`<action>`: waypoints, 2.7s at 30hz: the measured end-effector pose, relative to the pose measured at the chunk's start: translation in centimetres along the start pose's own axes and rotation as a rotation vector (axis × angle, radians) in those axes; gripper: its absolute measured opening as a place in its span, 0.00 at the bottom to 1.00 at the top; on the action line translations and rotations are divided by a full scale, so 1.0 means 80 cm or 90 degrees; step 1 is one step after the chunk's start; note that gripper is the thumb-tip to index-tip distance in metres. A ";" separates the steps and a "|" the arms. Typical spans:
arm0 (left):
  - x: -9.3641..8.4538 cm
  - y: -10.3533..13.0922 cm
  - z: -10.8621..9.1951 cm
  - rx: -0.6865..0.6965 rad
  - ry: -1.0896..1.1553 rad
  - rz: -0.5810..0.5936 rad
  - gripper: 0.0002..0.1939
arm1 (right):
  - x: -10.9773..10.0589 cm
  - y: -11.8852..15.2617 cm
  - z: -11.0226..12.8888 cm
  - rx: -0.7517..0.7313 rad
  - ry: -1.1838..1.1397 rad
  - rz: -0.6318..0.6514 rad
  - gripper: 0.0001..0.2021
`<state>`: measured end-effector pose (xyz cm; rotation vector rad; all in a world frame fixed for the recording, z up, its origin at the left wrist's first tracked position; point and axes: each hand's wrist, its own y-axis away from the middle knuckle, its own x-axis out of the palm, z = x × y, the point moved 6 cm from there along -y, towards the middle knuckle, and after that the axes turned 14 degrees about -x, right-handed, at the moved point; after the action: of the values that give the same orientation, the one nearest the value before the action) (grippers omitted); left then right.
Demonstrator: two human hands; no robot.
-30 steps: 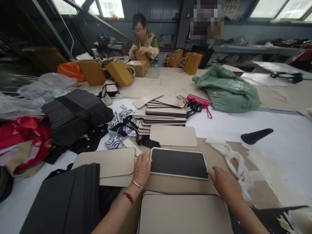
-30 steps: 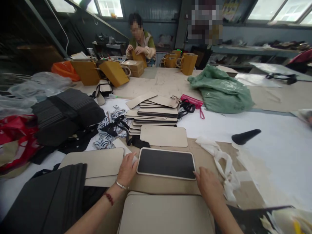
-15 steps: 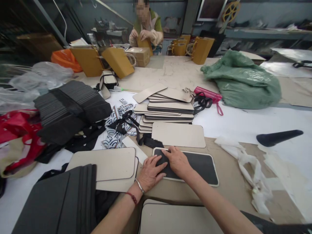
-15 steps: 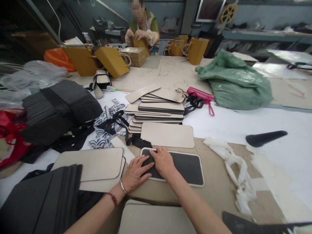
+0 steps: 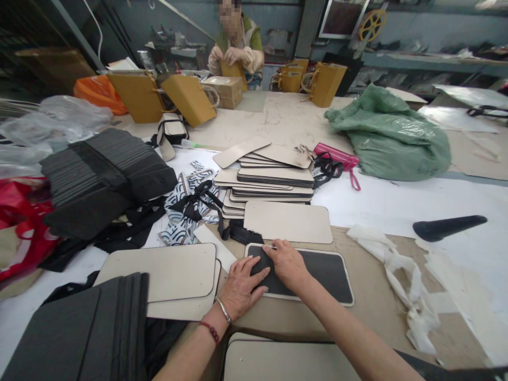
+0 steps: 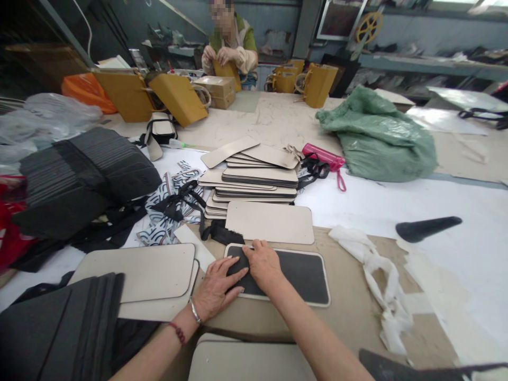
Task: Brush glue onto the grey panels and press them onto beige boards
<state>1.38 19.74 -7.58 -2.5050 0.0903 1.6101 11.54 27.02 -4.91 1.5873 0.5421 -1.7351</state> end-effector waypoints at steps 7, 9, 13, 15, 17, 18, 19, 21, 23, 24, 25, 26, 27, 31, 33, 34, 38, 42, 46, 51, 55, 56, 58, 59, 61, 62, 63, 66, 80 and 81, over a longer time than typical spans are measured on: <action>-0.002 0.000 -0.001 0.014 -0.008 -0.003 0.22 | -0.001 0.020 -0.026 0.028 0.022 -0.014 0.17; -0.003 0.000 -0.002 0.017 -0.008 -0.005 0.21 | -0.001 0.041 -0.043 0.040 0.048 -0.010 0.17; -0.004 0.000 -0.003 0.022 -0.009 -0.011 0.20 | -0.009 0.092 -0.070 0.089 0.111 0.002 0.18; -0.004 0.000 -0.002 0.025 -0.012 -0.016 0.20 | -0.014 0.122 -0.085 0.138 0.121 -0.015 0.17; -0.004 0.000 -0.002 0.028 -0.014 -0.018 0.20 | -0.016 0.157 -0.106 0.224 0.090 -0.058 0.13; -0.003 -0.001 -0.002 0.029 -0.013 -0.018 0.20 | -0.014 0.176 -0.119 0.286 0.055 -0.076 0.11; -0.003 -0.001 -0.001 0.029 -0.010 -0.016 0.20 | -0.008 0.196 -0.132 0.353 0.012 -0.090 0.09; -0.002 -0.001 0.001 0.024 0.011 -0.012 0.19 | 0.007 0.232 -0.153 0.468 -0.069 -0.109 0.09; -0.002 -0.003 0.004 0.005 0.052 -0.018 0.17 | 0.021 0.255 -0.163 0.518 -0.110 -0.132 0.10; -0.004 -0.004 0.006 -0.013 0.077 -0.031 0.17 | 0.026 0.261 -0.165 0.524 -0.117 -0.148 0.10; -0.006 -0.005 0.007 -0.034 0.098 -0.053 0.16 | 0.030 0.265 -0.165 0.521 -0.121 -0.163 0.10; -0.009 -0.005 0.008 -0.052 0.112 -0.078 0.16 | 0.033 0.265 -0.164 0.514 -0.124 -0.173 0.10; -0.011 -0.007 0.006 -0.062 0.118 -0.100 0.15 | 0.035 0.263 -0.162 0.504 -0.125 -0.179 0.10; -0.008 -0.020 -0.031 0.021 0.086 -0.082 0.14 | 0.024 0.233 -0.149 0.427 -0.040 -0.192 0.11; 0.000 -0.032 -0.059 0.088 0.058 -0.037 0.15 | 0.012 0.206 -0.138 0.350 0.033 -0.208 0.11; 0.005 -0.039 -0.072 0.115 0.042 -0.016 0.16 | 0.007 0.191 -0.131 0.305 0.062 -0.210 0.12; 0.036 -0.066 -0.109 0.185 0.004 0.060 0.22 | 0.011 0.134 -0.104 0.161 0.096 -0.133 0.15; 0.065 -0.081 -0.115 0.196 -0.010 0.112 0.23 | 0.030 0.109 -0.094 0.153 0.078 -0.050 0.13; 0.069 -0.081 -0.101 0.221 -0.034 0.128 0.23 | 0.037 0.108 -0.096 0.172 0.073 -0.046 0.15; 0.046 -0.074 -0.054 0.197 -0.064 0.099 0.23 | 0.042 0.109 -0.098 0.172 0.083 -0.050 0.15; 0.026 -0.060 -0.010 0.172 -0.103 0.065 0.23 | 0.045 0.109 -0.099 0.183 0.095 -0.029 0.15; 0.021 -0.055 -0.002 0.173 -0.112 0.059 0.23 | 0.045 0.109 -0.099 0.182 0.093 -0.024 0.15; 0.010 -0.045 0.009 0.175 -0.127 0.036 0.22 | 0.045 0.108 -0.099 0.180 0.081 -0.017 0.15; 0.003 -0.039 0.012 0.171 -0.131 0.017 0.21 | 0.045 0.108 -0.099 0.179 0.071 -0.016 0.15; -0.012 -0.027 0.017 0.142 -0.129 -0.035 0.19 | 0.044 0.106 -0.099 0.177 0.052 -0.019 0.14; -0.020 -0.021 0.020 0.113 -0.116 -0.061 0.17 | 0.042 0.106 -0.099 0.179 0.043 -0.022 0.14; -0.029 -0.014 0.022 0.074 -0.093 -0.085 0.15 | 0.040 0.106 -0.099 0.181 0.035 -0.025 0.13; -0.047 0.002 0.030 -0.078 0.016 -0.111 0.12 | 0.030 0.114 -0.102 0.200 0.007 -0.043 0.11; -0.016 -0.021 0.049 -0.563 0.127 0.141 0.11 | 0.044 0.234 -0.158 0.537 -0.175 -0.139 0.10; -0.016 -0.023 0.049 -0.559 0.128 0.145 0.10 | 0.045 0.235 -0.160 0.541 -0.192 -0.144 0.10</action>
<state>-2.40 22.13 -7.85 -3.4102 -0.4148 1.7280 34.07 23.07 -7.50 1.7783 -0.2242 -2.5226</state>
